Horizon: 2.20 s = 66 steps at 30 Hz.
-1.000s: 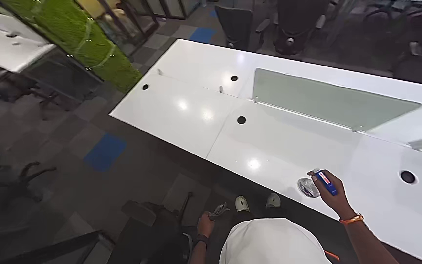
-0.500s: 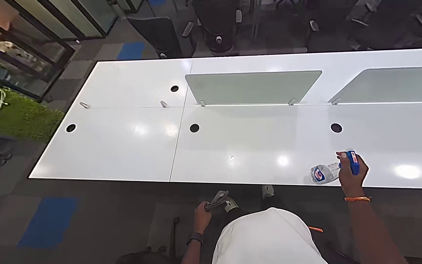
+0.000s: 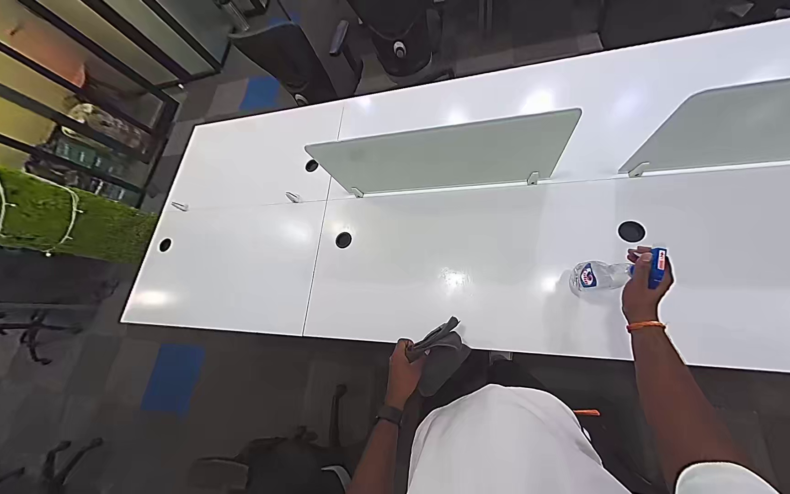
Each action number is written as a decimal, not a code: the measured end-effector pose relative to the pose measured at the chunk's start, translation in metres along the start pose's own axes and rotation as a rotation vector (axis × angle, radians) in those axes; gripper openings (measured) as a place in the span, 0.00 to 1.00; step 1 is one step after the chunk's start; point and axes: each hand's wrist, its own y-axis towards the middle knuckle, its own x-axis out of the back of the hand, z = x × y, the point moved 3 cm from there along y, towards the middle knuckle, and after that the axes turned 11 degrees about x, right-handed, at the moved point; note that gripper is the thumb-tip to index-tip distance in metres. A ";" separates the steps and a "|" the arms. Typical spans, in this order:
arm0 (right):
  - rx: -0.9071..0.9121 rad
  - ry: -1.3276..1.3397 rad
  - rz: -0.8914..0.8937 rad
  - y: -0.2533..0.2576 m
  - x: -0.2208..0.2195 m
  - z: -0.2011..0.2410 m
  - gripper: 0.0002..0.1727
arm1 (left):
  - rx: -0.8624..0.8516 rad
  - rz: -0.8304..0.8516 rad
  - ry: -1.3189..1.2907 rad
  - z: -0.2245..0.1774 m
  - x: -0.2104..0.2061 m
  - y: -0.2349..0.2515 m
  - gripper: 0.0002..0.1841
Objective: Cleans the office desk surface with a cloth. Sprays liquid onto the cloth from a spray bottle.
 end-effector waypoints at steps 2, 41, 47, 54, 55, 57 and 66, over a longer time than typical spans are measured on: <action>-0.034 -0.005 0.061 -0.001 -0.003 -0.018 0.26 | -0.027 0.024 -0.123 -0.023 -0.017 0.001 0.20; 0.314 -0.187 1.722 -0.150 -0.123 0.103 0.19 | -0.508 0.208 0.537 -0.110 -0.049 -0.043 0.11; 0.355 -0.214 1.594 -0.145 -0.126 0.130 0.30 | -0.368 0.083 0.458 -0.098 -0.033 -0.041 0.12; 0.342 -0.356 1.712 -0.149 -0.122 0.120 0.23 | -0.229 0.206 0.622 -0.110 -0.035 -0.036 0.14; 0.339 -0.365 1.704 -0.147 -0.120 0.114 0.22 | -0.237 0.218 0.602 -0.108 -0.040 -0.032 0.13; 0.323 -0.389 1.642 -0.139 -0.118 0.104 0.22 | -0.266 0.217 0.515 -0.107 -0.049 -0.022 0.13; 0.588 -0.285 0.867 -0.058 -0.112 0.119 0.20 | -0.728 -0.041 0.068 -0.184 -0.036 -0.011 0.15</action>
